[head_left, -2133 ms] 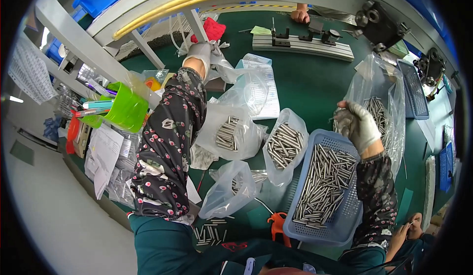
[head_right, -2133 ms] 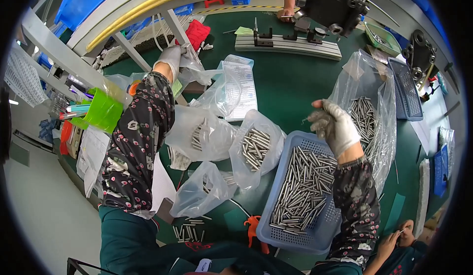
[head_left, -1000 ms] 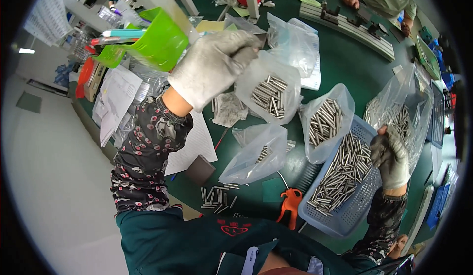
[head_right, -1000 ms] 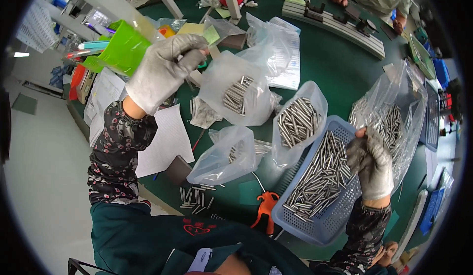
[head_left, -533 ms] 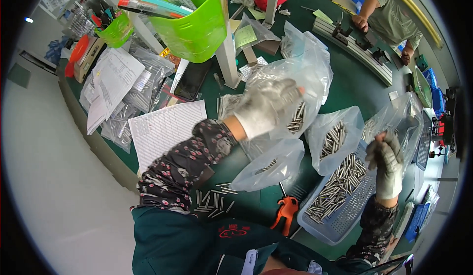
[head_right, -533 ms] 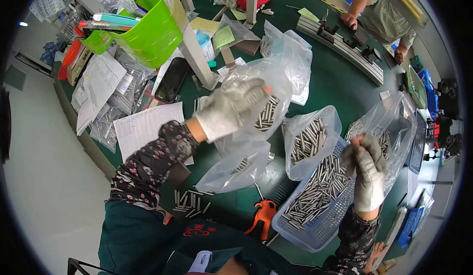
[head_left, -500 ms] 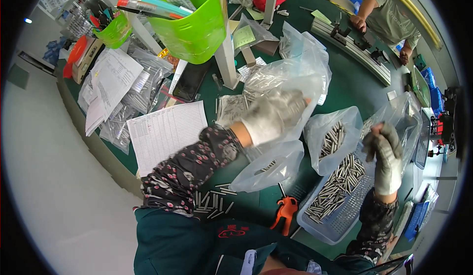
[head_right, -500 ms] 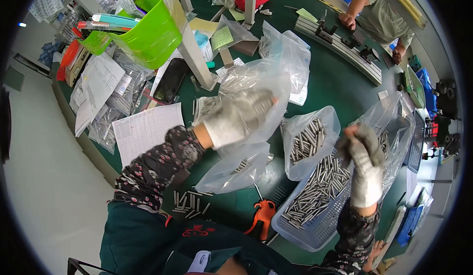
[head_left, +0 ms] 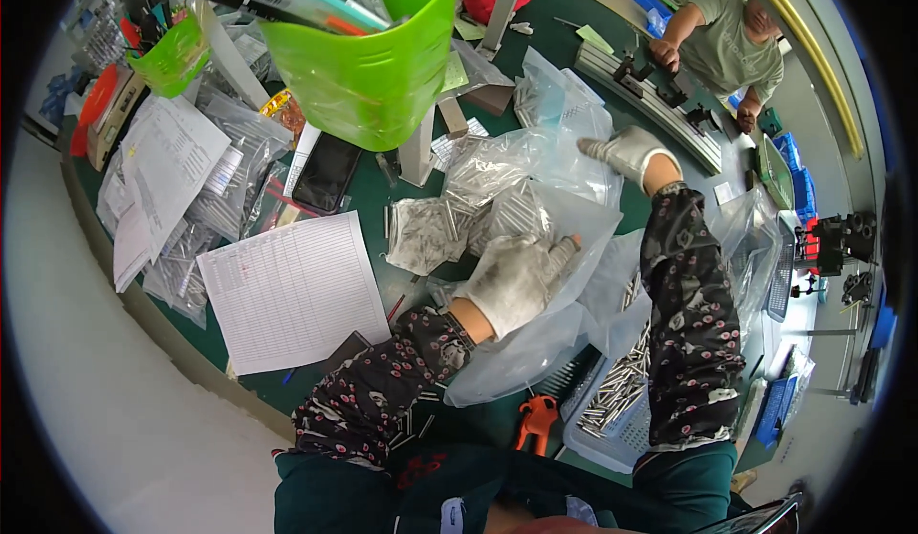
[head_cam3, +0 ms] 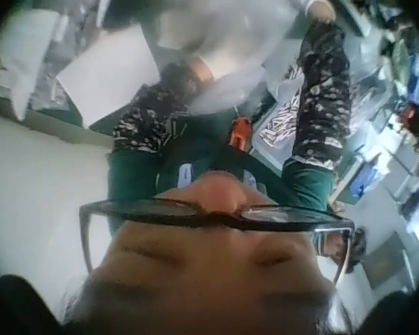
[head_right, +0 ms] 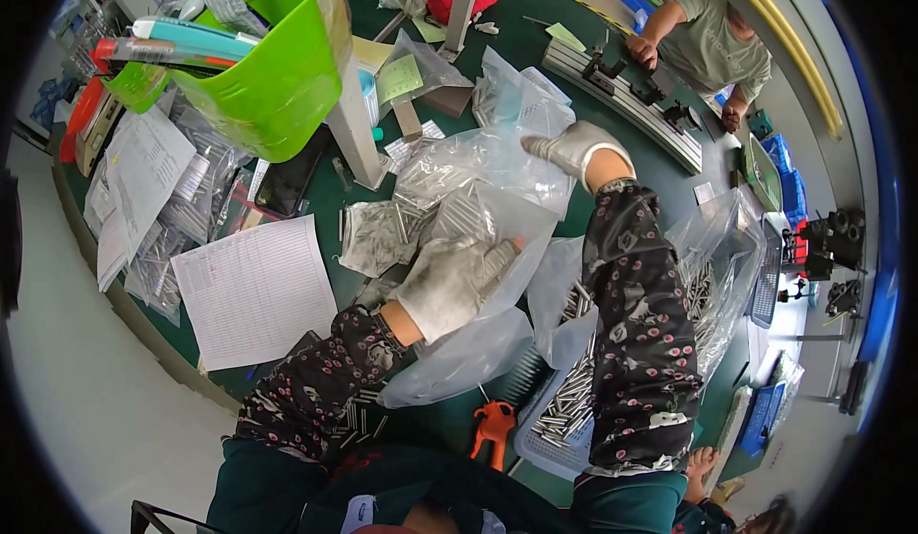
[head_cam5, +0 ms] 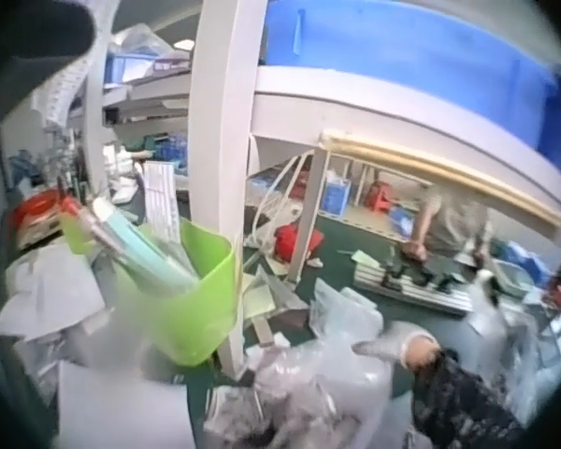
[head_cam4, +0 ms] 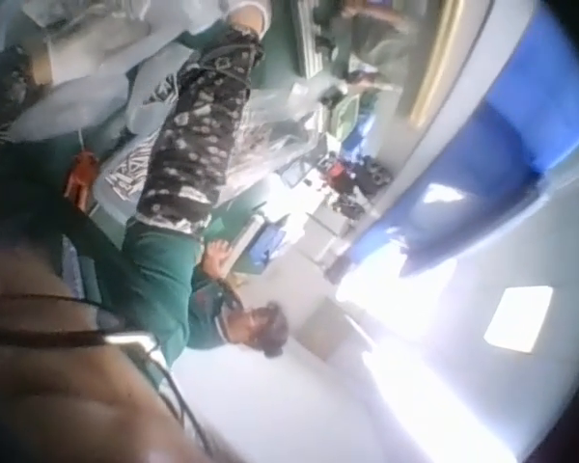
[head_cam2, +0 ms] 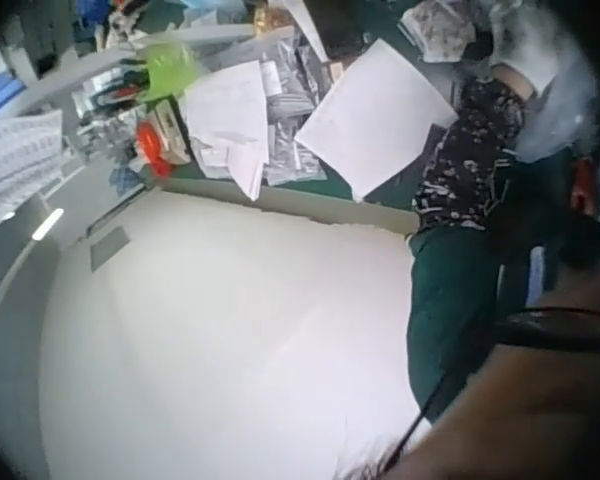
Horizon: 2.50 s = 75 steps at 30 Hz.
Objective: Gathering, counting, and placing small metal pins into plastic bags at an industrial workbench.
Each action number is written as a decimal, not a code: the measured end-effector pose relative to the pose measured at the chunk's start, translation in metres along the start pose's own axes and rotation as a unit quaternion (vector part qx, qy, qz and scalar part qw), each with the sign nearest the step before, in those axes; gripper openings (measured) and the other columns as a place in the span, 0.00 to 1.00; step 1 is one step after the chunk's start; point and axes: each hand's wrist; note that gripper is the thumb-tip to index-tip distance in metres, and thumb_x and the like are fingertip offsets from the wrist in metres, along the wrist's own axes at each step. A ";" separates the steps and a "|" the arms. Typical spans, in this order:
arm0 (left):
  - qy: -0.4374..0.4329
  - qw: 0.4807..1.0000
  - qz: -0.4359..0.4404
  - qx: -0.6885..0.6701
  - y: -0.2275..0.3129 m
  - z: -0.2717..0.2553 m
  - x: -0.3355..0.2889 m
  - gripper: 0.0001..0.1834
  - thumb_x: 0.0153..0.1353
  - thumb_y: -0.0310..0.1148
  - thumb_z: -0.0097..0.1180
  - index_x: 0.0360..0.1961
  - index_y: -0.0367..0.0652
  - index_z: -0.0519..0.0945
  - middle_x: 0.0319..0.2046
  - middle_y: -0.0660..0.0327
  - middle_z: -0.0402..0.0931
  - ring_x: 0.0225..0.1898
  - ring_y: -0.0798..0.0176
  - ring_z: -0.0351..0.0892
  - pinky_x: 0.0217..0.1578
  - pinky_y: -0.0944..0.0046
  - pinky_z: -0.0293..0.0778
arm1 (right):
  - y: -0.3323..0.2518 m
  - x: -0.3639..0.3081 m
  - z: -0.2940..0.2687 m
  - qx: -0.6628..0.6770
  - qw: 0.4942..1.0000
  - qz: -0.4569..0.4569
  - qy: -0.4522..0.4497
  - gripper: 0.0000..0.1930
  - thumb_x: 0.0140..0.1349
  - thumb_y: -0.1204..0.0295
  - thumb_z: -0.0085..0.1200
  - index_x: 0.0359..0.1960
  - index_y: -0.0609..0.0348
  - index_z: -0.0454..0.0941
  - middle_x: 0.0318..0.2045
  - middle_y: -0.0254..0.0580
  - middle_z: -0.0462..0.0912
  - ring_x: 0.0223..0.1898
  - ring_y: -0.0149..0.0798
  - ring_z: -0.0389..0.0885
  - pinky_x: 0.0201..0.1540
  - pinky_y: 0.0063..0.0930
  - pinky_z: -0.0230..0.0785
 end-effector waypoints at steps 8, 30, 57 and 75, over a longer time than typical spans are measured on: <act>0.028 0.999 0.002 -0.035 -0.005 0.006 -0.006 0.23 0.53 0.37 0.52 0.51 0.43 0.74 0.40 0.57 0.74 0.40 0.59 0.74 0.43 0.62 0.69 | -0.039 -0.015 0.006 0.408 0.781 -0.473 -0.010 0.09 0.60 0.75 0.49 0.37 0.70 0.75 0.36 0.45 0.78 0.36 0.33 0.77 0.43 0.23 0.70; 0.009 0.992 -0.034 -0.121 0.000 0.005 -0.008 0.21 0.50 0.33 0.53 0.47 0.41 0.76 0.38 0.57 0.77 0.39 0.58 0.76 0.42 0.61 0.72 | -0.042 0.043 0.084 -0.205 0.900 -0.379 -0.070 0.14 0.56 0.73 0.47 0.44 0.63 0.77 0.44 0.52 0.78 0.45 0.52 0.76 0.50 0.34 0.69; -0.012 0.988 -0.020 -0.153 0.000 0.005 -0.004 0.25 0.44 0.31 0.55 0.48 0.44 0.76 0.41 0.59 0.75 0.40 0.60 0.75 0.43 0.61 0.71 | -0.072 0.038 0.103 -0.240 0.839 -0.488 0.008 0.14 0.53 0.69 0.50 0.41 0.51 0.79 0.36 0.49 0.81 0.37 0.50 0.79 0.43 0.38 0.71; -0.004 0.986 -0.021 -0.166 -0.002 0.008 -0.009 0.21 0.44 0.30 0.55 0.44 0.44 0.77 0.40 0.59 0.76 0.43 0.58 0.76 0.45 0.60 0.71 | -0.097 0.048 0.113 -0.284 0.845 -0.434 -0.131 0.17 0.54 0.75 0.48 0.48 0.55 0.74 0.37 0.49 0.81 0.37 0.50 0.81 0.38 0.38 0.73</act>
Point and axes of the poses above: each hand's wrist, its own x-axis towards the middle knuckle, its own z-axis out of the palm, y = z × x
